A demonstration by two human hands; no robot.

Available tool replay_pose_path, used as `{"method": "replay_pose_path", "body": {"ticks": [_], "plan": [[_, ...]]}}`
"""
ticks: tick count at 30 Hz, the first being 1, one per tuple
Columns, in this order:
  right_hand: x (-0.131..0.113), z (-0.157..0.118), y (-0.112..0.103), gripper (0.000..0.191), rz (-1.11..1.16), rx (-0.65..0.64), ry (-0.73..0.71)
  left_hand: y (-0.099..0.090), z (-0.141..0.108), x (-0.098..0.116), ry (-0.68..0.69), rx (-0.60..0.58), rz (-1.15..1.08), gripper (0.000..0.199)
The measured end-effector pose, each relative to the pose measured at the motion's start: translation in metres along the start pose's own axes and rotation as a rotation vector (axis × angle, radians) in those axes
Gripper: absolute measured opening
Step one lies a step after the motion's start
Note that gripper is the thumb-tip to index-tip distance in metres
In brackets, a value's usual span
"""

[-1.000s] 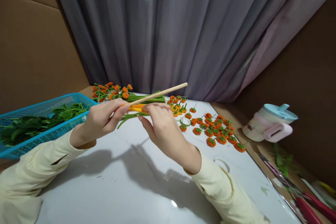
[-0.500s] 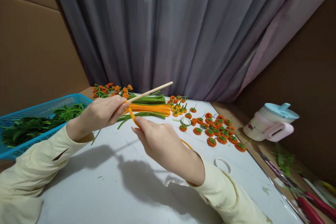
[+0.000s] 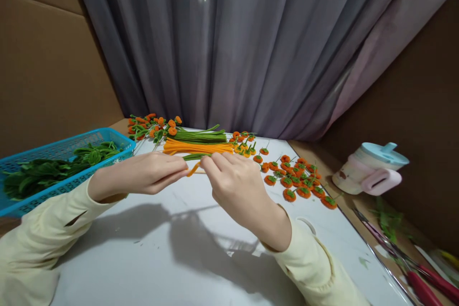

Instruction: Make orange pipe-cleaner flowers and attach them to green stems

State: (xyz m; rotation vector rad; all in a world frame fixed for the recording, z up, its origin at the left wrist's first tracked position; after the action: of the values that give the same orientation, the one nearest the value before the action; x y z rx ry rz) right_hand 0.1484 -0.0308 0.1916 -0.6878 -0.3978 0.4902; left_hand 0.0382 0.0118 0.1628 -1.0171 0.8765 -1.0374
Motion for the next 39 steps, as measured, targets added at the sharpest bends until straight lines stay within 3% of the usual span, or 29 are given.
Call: {"method": "replay_pose_path", "body": {"ticks": [6,13,26,33,39], "plan": [[0.018,0.004,0.017,0.021,0.199,-0.031,0.076,0.001,0.001,0.002,0.024,-0.030,-0.173,0.029],[0.026,0.004,0.025,0.020,0.368,-0.115,0.160,-0.003,0.000,0.004,0.080,0.023,-0.228,0.021],[0.024,0.013,0.024,0.017,0.737,-0.185,0.165,-0.019,-0.002,0.022,0.249,0.371,-0.136,0.021],[0.023,0.013,0.029,0.020,0.811,-0.200,0.280,-0.021,-0.008,0.022,0.286,0.575,-0.057,0.017],[0.011,0.009,0.035,0.027,0.843,-0.338,0.352,-0.026,-0.009,0.028,0.321,0.607,0.143,0.021]]}}
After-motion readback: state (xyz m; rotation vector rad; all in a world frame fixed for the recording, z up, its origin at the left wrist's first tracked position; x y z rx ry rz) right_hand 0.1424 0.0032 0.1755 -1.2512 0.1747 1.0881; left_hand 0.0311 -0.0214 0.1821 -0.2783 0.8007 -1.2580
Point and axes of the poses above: each hand's wrist, its own z-axis towards the middle knuckle, its own y-axis out of the palm, x = y × z, the point moved 7 cm from there along z, towards the middle knuckle, and after that the axes turned 8 degrees about y, right-handed, at the moved point
